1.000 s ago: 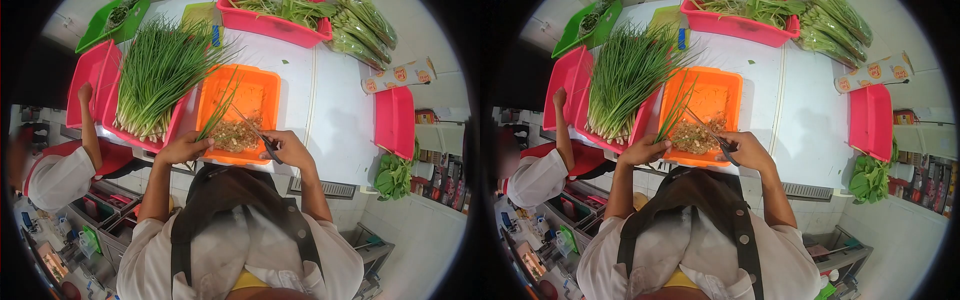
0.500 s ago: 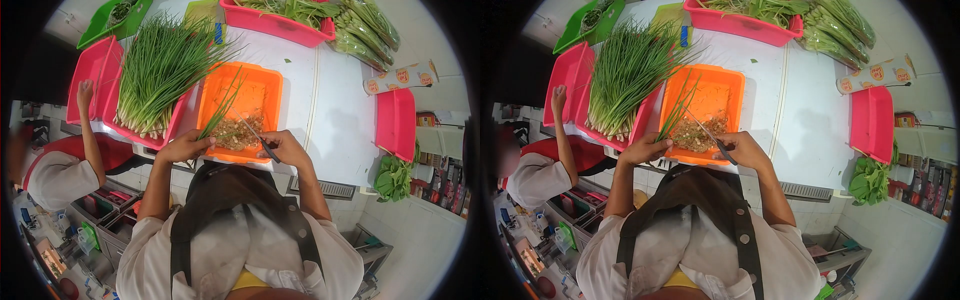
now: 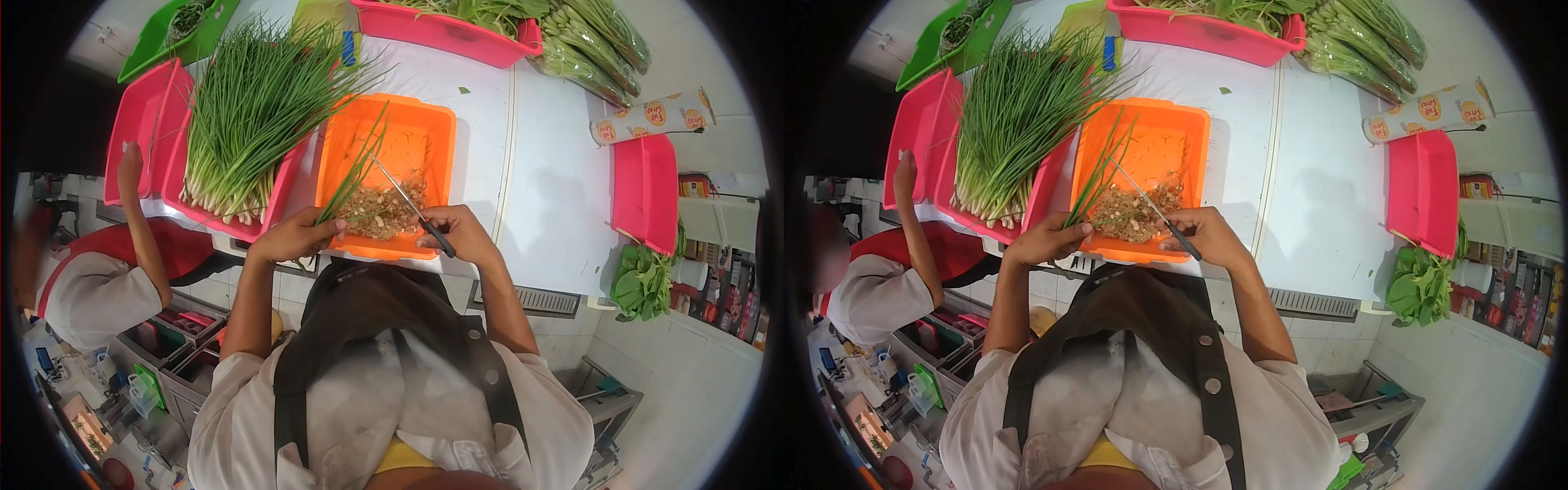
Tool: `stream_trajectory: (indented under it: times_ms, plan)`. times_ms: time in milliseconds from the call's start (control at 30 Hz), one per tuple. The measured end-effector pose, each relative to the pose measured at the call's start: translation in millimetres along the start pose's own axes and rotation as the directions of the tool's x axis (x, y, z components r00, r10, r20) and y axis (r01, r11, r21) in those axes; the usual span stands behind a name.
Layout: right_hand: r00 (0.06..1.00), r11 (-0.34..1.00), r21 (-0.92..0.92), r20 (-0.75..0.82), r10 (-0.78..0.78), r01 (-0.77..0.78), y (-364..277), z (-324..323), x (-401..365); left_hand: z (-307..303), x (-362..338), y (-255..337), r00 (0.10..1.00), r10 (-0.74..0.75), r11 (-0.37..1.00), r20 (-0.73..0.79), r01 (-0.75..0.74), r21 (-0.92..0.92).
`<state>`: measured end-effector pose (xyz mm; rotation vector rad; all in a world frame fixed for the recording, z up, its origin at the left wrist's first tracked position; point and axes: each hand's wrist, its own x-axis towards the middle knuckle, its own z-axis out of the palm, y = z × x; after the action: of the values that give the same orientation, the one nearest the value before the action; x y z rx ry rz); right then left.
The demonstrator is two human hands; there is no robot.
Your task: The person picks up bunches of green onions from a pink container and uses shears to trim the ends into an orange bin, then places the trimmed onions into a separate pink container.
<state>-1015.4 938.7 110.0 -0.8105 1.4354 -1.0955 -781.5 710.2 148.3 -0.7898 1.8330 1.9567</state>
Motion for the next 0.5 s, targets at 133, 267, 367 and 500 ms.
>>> stream_trajectory:
  times_ms: [133, 267, 367, 500]
  plan:
    - [0.999, 0.999, 0.004, -0.033, 0.042, -0.042, -7, -1, -4, -1, 0, -1, 1.0, 0.0, 0.999, 0.021, 0.001, -0.043]
    - [0.997, 0.997, 0.031, -0.049, 0.066, -0.064, -7, -8, -9, -4, -2, -3, 1.0, 0.005, 0.997, 0.02, -0.004, -0.072]
    - [0.993, 0.993, -0.012, -0.025, 0.114, -0.114, -10, -16, -13, -3, -3, -2, 1.0, 0.012, 0.996, 0.013, -0.011, -0.085]
    - [0.994, 0.995, 0.039, 0.047, 0.094, -0.096, -6, -18, -15, -4, -3, 1, 1.0, 0.003, 0.993, 0.027, 0.0, -0.116]
